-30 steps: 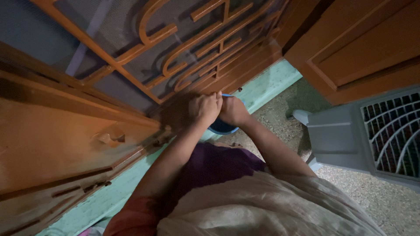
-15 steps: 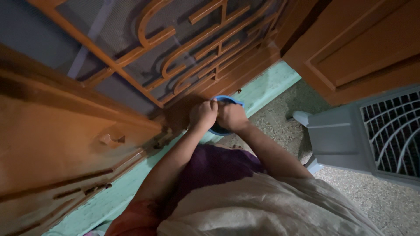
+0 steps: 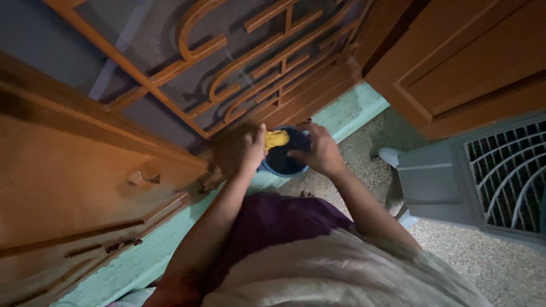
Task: The person cleans an orange metal window grille by hand with a yellow cloth, rinsing the cloth in a blue bucket and wiping different parts of the metal bars.
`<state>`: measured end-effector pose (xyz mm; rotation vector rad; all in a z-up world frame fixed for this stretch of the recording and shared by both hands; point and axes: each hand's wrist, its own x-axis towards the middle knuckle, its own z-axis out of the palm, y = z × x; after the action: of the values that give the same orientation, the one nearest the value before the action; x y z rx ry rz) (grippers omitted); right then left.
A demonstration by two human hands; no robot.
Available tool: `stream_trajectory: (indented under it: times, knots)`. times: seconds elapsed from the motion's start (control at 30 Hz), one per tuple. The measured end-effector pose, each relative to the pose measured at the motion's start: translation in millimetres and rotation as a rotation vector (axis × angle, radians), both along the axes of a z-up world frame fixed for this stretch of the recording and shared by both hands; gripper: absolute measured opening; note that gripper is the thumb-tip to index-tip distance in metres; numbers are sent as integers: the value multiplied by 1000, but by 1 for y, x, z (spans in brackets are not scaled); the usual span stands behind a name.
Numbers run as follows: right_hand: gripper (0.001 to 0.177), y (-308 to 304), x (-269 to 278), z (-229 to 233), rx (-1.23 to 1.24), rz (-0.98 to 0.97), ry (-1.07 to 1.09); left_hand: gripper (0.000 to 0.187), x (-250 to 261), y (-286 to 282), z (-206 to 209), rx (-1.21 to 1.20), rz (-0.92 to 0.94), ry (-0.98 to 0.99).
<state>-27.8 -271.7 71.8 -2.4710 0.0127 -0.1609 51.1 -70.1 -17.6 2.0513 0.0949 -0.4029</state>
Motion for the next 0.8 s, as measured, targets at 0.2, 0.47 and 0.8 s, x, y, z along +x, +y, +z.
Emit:
stream_trajectory:
  times: [0.2,0.47,0.8]
  knots:
    - [58,-17,-12,-67,253,-350,99,56,-1,-1,10,-320,110,55]
    - [22,-26,-11,-110,372,-305,371,60,-4,-11,14,-408,129,107]
    - [26,-129,-28,-91,742,-627,372,61,1,-31,32,-552,197,284]
